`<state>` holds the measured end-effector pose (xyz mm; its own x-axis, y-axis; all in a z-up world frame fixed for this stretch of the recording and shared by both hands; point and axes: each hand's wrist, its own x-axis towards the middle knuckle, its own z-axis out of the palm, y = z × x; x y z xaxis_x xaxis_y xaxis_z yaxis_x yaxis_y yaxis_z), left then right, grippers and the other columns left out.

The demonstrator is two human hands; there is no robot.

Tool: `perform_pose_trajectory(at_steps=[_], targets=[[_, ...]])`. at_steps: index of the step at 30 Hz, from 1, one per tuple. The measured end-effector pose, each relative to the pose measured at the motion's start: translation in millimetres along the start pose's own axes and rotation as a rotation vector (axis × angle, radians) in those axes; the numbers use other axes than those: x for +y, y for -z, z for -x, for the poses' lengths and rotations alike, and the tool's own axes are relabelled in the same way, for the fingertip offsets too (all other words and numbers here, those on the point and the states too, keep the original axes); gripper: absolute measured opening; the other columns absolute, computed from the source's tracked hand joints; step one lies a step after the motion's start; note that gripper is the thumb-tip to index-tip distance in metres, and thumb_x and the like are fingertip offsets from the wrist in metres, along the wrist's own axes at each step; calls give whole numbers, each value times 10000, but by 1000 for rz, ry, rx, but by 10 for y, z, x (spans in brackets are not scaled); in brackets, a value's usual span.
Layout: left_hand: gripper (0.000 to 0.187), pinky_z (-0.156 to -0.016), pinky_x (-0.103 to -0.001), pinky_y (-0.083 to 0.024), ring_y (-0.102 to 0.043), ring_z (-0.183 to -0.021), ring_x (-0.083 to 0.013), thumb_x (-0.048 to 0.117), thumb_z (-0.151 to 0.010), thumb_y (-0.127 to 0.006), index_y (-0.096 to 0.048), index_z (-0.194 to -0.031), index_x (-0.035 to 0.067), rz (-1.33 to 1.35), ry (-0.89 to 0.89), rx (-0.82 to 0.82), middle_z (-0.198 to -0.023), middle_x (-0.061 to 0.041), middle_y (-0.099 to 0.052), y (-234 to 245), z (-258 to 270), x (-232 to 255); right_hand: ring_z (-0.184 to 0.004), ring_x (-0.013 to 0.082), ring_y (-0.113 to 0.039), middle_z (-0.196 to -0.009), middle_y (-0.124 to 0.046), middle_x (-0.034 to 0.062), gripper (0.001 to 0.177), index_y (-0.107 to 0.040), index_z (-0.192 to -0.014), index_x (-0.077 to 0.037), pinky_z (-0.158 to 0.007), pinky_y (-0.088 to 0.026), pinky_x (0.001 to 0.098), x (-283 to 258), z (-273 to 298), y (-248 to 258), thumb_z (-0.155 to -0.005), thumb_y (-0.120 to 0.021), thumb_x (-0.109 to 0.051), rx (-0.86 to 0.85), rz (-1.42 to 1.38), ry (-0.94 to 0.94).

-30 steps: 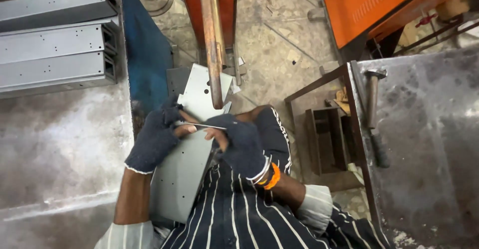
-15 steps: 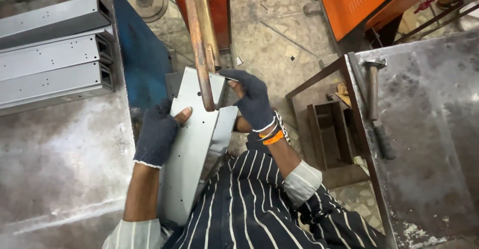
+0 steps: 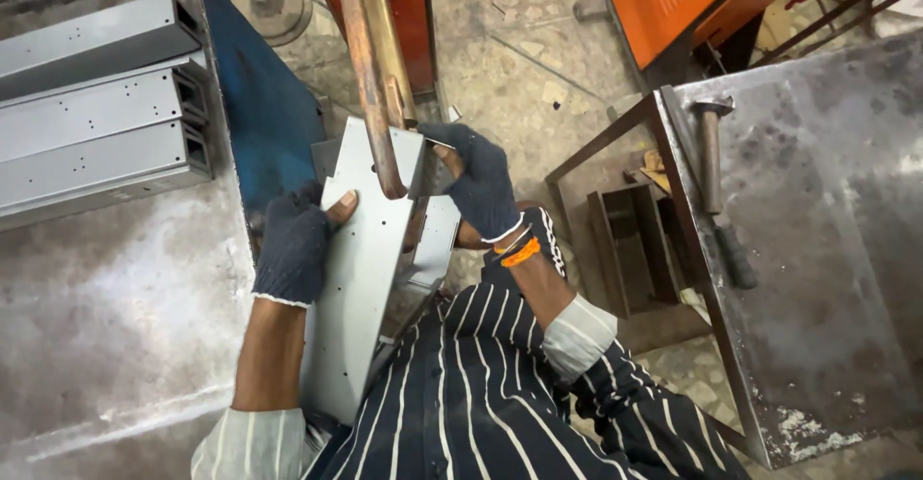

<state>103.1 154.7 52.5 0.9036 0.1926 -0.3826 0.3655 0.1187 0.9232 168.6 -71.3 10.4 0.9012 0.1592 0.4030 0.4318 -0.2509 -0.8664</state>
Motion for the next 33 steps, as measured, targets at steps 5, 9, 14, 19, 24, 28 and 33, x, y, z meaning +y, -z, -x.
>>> perform_pose_trajectory(at_steps=[5, 9, 14, 19, 24, 28, 33], targets=[[377, -620, -346, -554, -678, -710, -185, 163, -849, -807, -720, -1139, -61, -107, 4, 52, -933, -135, -756, 22, -42, -70, -1014, 200, -689, -1112, -733, 123, 274, -680, -1265, -20, -911, -558, 337, -48, 5, -93, -1015, -566, -25, -17, -127, -67], [388, -655, -317, -562, -690, -749, -161, 181, -854, -790, -720, -1155, -53, -99, -67, -18, -967, -113, -766, 46, -43, -99, -1265, 198, -611, -1332, -643, 122, 477, -588, -1365, -4, -1120, -460, 346, -9, 42, -122, -889, -587, -22, -57, -603, -73], [369, -625, -316, -554, -681, -717, -163, 184, -867, -772, -714, -1141, -57, -119, -67, 0, -942, -118, -758, -19, 0, 22, -1241, 203, -646, -1300, -703, 117, 336, -657, -1336, -12, -1105, -482, 350, -83, -53, -17, -1034, -550, -115, -107, -360, -72], [361, -611, -315, -549, -669, -694, -152, 188, -869, -785, -701, -1115, -62, -191, -98, -3, -906, -109, -747, 6, -8, 57, -1180, 179, -700, -1248, -752, 87, 305, -692, -1313, -45, -1050, -540, 330, 45, -71, -45, -1070, -568, -182, -122, -180, -44], [303, -579, -318, -531, -653, -666, -139, 163, -866, -766, -715, -1052, -71, -147, -93, -67, -871, -109, -738, 95, -54, 29, -1219, 199, -683, -1290, -743, 102, 266, -697, -1309, -62, -1119, -509, 352, 82, -15, -98, -1069, -615, -143, -86, -273, -6], [290, -566, -335, -505, -631, -646, -150, 172, -883, -768, -714, -997, -89, -314, -75, -44, -823, -141, -730, 138, 19, 136, -1314, 225, -670, -1349, -730, 101, 114, -692, -1190, -88, -1269, -419, 372, 153, 107, -194, -1102, -627, -118, -32, -311, 171], [318, -582, -345, -526, -669, -644, -171, 219, -883, -731, -707, -1031, -62, -491, -117, -54, -810, -133, -740, 118, 101, 261, -1250, 247, -663, -1263, -742, 111, 231, -729, -1240, -37, -1119, -495, 376, 66, 127, -218, -1023, -667, -84, 12, -255, -25]])
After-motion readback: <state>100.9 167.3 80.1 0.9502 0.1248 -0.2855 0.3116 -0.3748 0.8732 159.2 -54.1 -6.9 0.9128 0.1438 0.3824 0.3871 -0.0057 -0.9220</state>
